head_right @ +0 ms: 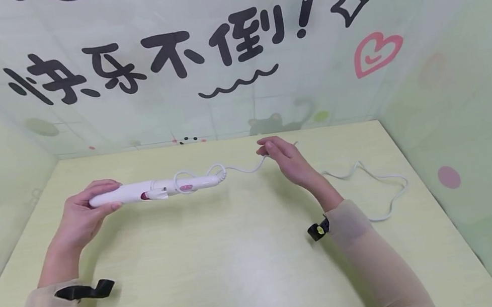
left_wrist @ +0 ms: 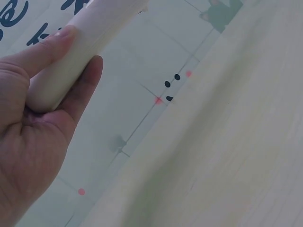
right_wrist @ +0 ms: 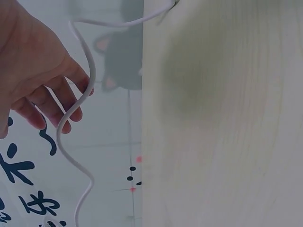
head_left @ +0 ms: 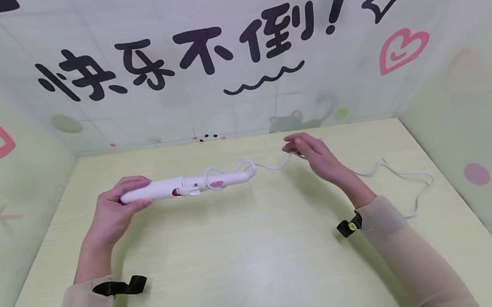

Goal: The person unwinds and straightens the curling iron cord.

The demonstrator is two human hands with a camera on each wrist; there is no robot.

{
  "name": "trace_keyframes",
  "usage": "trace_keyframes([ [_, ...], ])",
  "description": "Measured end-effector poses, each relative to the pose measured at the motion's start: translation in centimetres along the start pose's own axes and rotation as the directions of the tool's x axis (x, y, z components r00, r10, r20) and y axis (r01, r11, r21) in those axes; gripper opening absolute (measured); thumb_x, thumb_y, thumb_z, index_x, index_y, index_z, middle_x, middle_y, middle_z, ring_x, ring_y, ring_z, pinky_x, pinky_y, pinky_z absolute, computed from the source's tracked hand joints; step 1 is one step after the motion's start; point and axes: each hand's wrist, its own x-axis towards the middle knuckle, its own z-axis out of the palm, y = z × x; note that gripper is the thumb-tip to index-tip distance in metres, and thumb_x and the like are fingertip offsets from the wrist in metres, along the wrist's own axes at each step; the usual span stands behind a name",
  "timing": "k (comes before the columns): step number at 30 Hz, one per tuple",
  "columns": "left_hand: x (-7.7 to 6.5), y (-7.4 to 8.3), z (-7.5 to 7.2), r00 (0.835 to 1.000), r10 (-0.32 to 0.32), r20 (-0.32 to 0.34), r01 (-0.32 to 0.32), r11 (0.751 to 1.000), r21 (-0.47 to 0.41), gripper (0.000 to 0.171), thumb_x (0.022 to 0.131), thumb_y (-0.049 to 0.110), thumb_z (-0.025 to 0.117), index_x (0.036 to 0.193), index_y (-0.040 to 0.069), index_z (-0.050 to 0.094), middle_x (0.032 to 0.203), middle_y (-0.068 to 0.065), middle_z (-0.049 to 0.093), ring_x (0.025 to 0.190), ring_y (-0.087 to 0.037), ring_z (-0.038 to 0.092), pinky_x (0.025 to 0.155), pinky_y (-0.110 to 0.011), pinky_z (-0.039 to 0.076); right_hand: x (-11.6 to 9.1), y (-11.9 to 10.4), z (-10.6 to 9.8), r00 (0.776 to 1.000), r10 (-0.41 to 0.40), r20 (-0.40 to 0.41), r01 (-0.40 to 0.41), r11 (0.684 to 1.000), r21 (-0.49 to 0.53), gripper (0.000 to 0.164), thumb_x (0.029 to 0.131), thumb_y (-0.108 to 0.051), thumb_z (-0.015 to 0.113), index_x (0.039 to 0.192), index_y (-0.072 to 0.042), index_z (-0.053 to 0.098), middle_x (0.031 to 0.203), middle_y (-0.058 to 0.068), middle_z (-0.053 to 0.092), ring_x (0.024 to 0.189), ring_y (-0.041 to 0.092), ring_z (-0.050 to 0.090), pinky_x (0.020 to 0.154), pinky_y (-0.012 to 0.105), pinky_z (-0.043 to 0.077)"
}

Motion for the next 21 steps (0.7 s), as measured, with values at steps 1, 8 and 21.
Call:
trace_keyframes([
  [1,0.0,0.1,0.0,1.0,0.004,0.001,-0.004,1.0,0.0,0.041,0.083,-0.025,0.069,0.119,-0.006,0.073,0.119,0.001,0.068,0.115,-0.017,0.056,0.09,-0.017,0.053,0.2,-0.1,0.1,1.0,-0.003,0.002,0.003,1.0,0.001,0.042,0.114,-0.017,0.032,0.138,0.012,0.05,0.125,0.032,0.062,0.122,0.044,0.056,0.112,0.053,0.04],
  [8,0.0,0.4,0.0,1.0,0.001,0.025,0.0,1.0,-0.004,0.041,0.083,-0.025,0.069,0.119,-0.005,0.073,0.12,0.001,0.067,0.116,-0.017,0.055,0.091,-0.017,0.053,1.0,-0.8,0.8,1.0,-0.018,0.004,0.018,1.0,0.009,0.043,0.114,-0.018,0.03,0.138,0.012,0.05,0.124,0.033,0.063,0.12,0.045,0.058,0.11,0.054,0.042],
  [21,0.0,0.7,0.5,0.997,0.008,0.072,-0.009,1.0,0.005,0.041,0.082,-0.025,0.069,0.118,-0.005,0.073,0.122,0.001,0.067,0.115,-0.018,0.057,0.09,-0.02,0.055,2.7,-1.1,5.4,0.975,-0.171,0.143,0.118,0.94,0.32,0.075,0.112,-0.048,0.028,0.142,0.019,0.04,0.127,0.041,0.057,0.121,0.055,0.055,0.109,0.05,0.046],
])
